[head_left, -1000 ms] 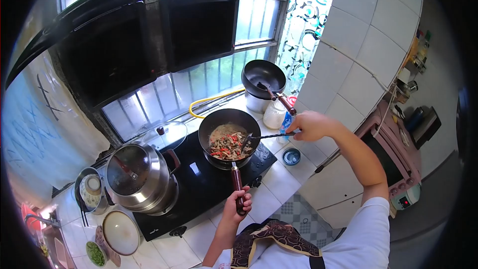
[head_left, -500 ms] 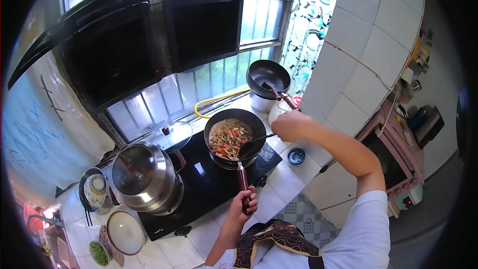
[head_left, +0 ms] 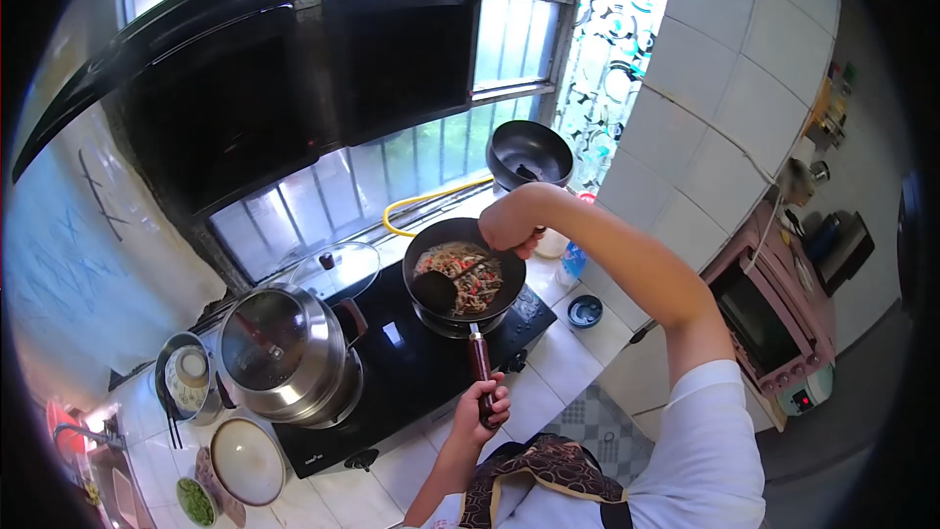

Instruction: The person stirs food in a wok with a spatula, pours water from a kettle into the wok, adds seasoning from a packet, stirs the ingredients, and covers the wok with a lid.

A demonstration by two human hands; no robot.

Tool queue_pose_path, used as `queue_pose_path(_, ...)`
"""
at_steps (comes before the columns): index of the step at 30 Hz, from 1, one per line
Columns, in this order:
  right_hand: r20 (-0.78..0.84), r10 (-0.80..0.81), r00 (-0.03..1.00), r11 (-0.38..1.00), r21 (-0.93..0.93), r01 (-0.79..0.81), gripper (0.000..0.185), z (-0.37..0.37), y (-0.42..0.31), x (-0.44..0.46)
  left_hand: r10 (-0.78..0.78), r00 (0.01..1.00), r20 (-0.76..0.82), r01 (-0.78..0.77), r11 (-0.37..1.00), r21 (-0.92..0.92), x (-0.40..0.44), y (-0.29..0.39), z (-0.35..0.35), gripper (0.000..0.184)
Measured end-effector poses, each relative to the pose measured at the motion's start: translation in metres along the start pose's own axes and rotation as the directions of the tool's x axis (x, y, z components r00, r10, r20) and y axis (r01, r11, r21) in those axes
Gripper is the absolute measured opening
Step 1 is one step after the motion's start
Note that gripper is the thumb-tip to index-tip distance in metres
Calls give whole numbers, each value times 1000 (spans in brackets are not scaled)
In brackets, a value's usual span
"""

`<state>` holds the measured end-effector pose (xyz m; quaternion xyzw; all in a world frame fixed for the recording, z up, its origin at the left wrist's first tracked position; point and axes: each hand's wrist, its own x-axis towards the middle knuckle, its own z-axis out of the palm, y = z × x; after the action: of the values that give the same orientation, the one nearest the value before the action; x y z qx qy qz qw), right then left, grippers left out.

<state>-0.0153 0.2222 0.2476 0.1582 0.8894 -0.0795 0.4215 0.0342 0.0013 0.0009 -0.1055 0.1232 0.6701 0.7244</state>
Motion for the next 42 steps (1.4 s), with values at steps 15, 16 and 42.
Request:
queue_pose_path(15, -548, 168, 819, 956, -111, -270, 16, 38, 33, -20, -26, 999, -20, 27, 999, 43, -2, 2, 2, 22)
queue_pose_path(16, -586, 165, 794, 966, -67, -250, 16, 48, 43, -6, -31, 1000, -4, 31, 999, 39, -2, 2, 0, 22)
queue_pose_path(42, -816, 407, 410, 892, 452, 13, 28, 210, 36, 51, -55, 998, -38, 56, 997, 47, -7, 3, 5, 21)
